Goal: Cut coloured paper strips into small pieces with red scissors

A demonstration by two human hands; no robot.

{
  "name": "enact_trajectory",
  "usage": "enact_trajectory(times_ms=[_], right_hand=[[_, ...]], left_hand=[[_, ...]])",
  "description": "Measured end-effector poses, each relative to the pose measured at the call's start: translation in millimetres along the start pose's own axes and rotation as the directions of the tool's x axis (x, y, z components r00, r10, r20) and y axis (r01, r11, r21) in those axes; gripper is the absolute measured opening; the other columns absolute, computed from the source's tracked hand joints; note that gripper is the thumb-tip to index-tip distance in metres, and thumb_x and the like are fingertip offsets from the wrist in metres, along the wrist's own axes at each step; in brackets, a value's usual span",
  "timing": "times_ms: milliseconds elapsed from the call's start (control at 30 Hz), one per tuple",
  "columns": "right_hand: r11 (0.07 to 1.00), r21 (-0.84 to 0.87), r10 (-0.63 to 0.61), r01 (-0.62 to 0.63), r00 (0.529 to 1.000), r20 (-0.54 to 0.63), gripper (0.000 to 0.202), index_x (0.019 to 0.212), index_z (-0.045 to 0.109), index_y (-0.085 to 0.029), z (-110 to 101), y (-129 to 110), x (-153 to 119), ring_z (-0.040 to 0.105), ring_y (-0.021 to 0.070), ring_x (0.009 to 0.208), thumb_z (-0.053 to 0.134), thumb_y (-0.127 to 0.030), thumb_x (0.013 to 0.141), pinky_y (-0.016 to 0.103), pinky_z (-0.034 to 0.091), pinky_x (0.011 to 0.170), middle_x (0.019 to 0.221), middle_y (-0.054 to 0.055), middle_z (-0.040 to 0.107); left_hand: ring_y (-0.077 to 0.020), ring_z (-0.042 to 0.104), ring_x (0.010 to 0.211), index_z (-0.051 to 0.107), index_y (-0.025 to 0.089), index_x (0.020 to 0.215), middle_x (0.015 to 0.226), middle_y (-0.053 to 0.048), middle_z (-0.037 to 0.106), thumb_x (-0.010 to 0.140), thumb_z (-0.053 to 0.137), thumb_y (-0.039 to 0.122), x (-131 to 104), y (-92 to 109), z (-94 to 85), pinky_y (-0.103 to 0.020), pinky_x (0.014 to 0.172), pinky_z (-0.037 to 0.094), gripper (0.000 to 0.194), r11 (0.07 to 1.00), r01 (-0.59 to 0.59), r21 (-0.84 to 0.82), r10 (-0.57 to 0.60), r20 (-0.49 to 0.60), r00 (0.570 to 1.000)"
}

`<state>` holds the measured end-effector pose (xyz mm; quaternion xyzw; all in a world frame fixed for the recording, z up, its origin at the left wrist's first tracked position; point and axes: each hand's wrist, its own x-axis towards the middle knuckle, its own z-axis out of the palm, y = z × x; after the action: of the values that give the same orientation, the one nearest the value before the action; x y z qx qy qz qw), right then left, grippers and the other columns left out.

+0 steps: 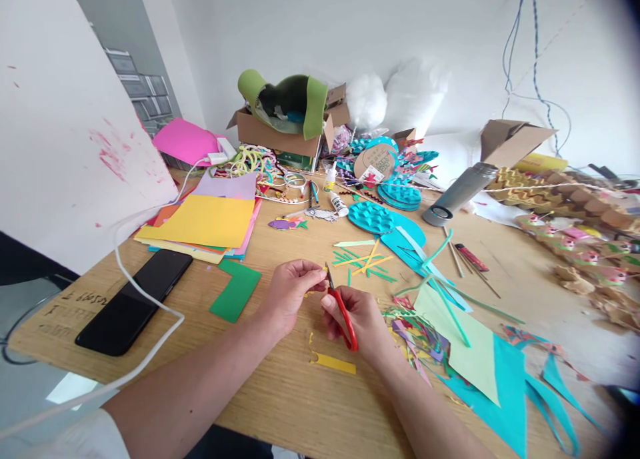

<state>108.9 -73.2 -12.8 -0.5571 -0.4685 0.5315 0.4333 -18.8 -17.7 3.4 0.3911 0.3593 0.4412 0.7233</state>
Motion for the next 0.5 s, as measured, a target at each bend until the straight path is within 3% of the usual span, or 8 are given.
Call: enact_trajectory(times_ms=[500], right_hand=[[1.000, -0.023, -0.015, 0.016, 1.000, 0.014, 0.044, 0.064, 0.051, -0.017, -1.2, 2.9, -0.9, 0.053, 0.0105, 0.037, 0.068, -0.057, 0.073, 0.018, 0.033, 0.037, 0.048, -0.002, 0.057]], left_hand=[[-0.0119, 0.056, 0.062, 0.064, 0.013, 0.063, 0.061, -0.002, 0.062, 0.061, 0.070, 0.023, 0.5, -0.1, 0.7, -0.025, 0.064, 0.044, 0.013, 1.000, 0.003, 0.012, -0.003, -0.011, 1.000]])
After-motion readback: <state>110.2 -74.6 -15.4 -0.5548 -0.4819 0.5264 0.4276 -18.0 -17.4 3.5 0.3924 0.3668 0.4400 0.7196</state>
